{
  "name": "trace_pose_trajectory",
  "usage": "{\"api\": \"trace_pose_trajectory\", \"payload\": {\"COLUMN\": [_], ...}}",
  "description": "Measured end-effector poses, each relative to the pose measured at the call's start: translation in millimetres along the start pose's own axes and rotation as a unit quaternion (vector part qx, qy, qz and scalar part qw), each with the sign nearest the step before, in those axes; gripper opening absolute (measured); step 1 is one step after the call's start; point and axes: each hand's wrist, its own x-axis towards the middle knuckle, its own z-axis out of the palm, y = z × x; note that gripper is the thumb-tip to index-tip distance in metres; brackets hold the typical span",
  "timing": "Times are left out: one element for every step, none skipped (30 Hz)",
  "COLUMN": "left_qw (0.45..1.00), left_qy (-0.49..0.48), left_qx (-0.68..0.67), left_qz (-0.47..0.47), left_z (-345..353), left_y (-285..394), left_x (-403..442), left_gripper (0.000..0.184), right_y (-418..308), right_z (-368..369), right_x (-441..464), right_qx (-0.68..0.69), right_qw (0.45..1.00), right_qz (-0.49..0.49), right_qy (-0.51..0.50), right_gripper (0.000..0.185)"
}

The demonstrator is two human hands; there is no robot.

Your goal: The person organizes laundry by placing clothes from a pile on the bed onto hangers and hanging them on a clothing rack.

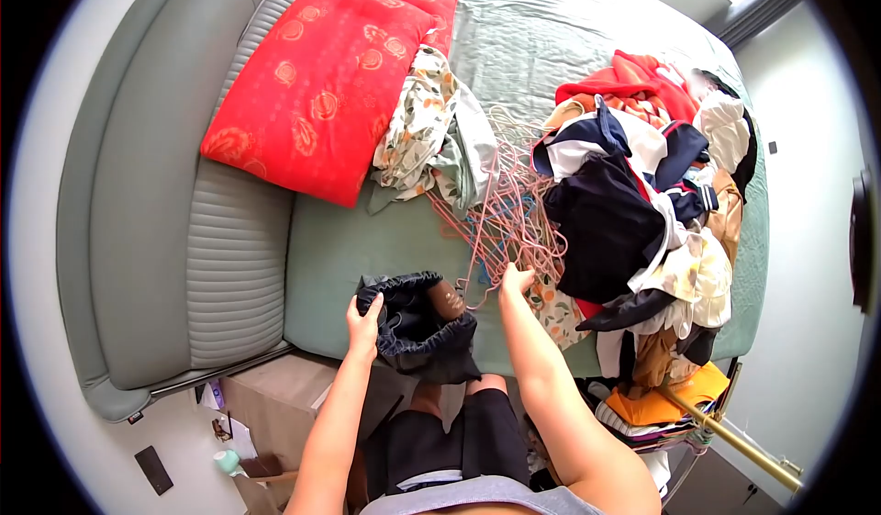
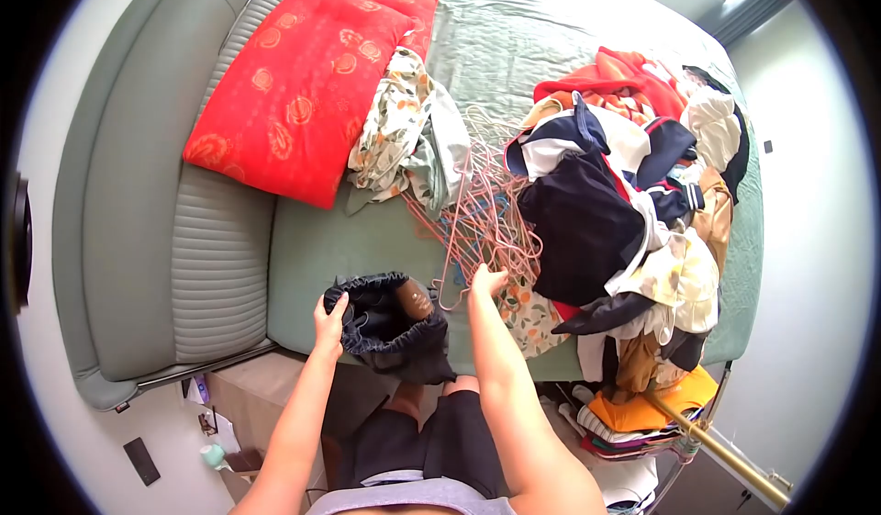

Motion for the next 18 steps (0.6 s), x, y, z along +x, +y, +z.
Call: {"api": "trace_pose_trajectory", "payload": {"left_qw": [1.000, 0.999, 0.999, 0.999, 0.999, 0.999, 0.999, 0.998, 0.997, 0.997, 0.996, 0.995, 0.991, 0.985, 0.978, 0.973, 0.967, 0.962], "left_qy": [-0.002, -0.004, -0.007, -0.010, -0.013, -0.013, -0.018, -0.018, -0.019, -0.010, -0.002, 0.007, 0.027, 0.050, 0.074, 0.091, 0.107, 0.115], "left_qx": [0.015, 0.031, 0.033, 0.036, 0.039, 0.039, 0.031, 0.038, 0.045, 0.049, 0.052, 0.056, 0.072, 0.087, 0.103, 0.123, 0.143, 0.162], "left_qz": [0.009, 0.019, 0.023, 0.027, 0.031, 0.028, 0.028, 0.040, 0.053, 0.064, 0.075, 0.087, 0.109, 0.139, 0.167, 0.175, 0.184, 0.189], "left_z": [0.3, 1.1, 2.5, 4.0, 5.2, 7.0, 6.8, 7.1, 7.6, 9.1, 11.1, 12.1, 13.0, 14.5, 14.0, 13.4, 12.3, 8.4], "left_y": [0.2, 0.3, -1.2, -2.9, -4.4, -4.3, -9.5, -11.5, -13.0, -13.7, -13.6, -14.2, -15.8, -15.8, -14.3, -8.0, -0.6, 1.2], "left_x": [0.1, 0.2, 0.3, -0.4, -1.5, -3.0, -1.5, -1.7, -2.8, -3.0, -2.1, -0.9, 2.2, 6.7, 9.4, 10.8, 14.0, 22.2], "left_gripper": [0.022, 0.023, 0.023, 0.023, 0.024, 0.024, 0.023, 0.022, 0.022, 0.022, 0.022, 0.022, 0.025, 0.026, 0.027, 0.028, 0.029, 0.030], "right_y": [-1.4, -0.8, -6.7, -12.2, -18.0, -33.9, -47.0, -61.7, -67.9, -71.7, -72.1, -83.4, -97.0, -87.5, -79.6, -86.2, -93.9, -84.1], "right_z": [-0.9, -1.2, -4.9, -1.9, -0.4, -10.6, -11.5, -19.2, -25.9, -39.1, -51.2, -76.4, -105.2, -116.4, -128.6, -159.2, -187.1, -205.7], "right_x": [9.2, 14.3, 24.4, 26.9, 30.4, 26.2, 19.2, 9.1, 5.6, -0.3, -2.0, -17.8, -37.7, -43.4, -50.3, -68.7, -87.0, -91.0], "right_qx": [0.031, 0.175, 0.215, 0.227, 0.238, 0.254, 0.284, 0.340, 0.394, 0.344, 0.294, 0.244, 0.191, 0.202, 0.213, 0.219, 0.227, 0.186], "right_qw": [0.999, 0.979, 0.947, 0.944, 0.941, 0.934, 0.936, 0.911, 0.880, 0.885, 0.884, 0.879, 0.864, 0.855, 0.846, 0.832, 0.818, 0.830], "right_qz": [0.003, 0.009, 0.049, 0.069, 0.090, 0.053, -0.015, -0.066, -0.118, -0.171, -0.214, -0.310, -0.403, -0.408, -0.414, -0.431, -0.448, -0.440], "right_qy": [-0.039, -0.107, -0.233, -0.229, -0.225, -0.244, -0.206, -0.223, -0.238, -0.263, -0.294, -0.266, -0.235, -0.248, -0.261, -0.271, -0.279, -0.288], "right_gripper": [0.047, 0.041, 0.035, 0.032, 0.030, 0.030, 0.025, 0.021, 0.019, 0.017, 0.021, 0.021, 0.024, 0.018, 0.015, 0.013, 0.012, 0.009]}}
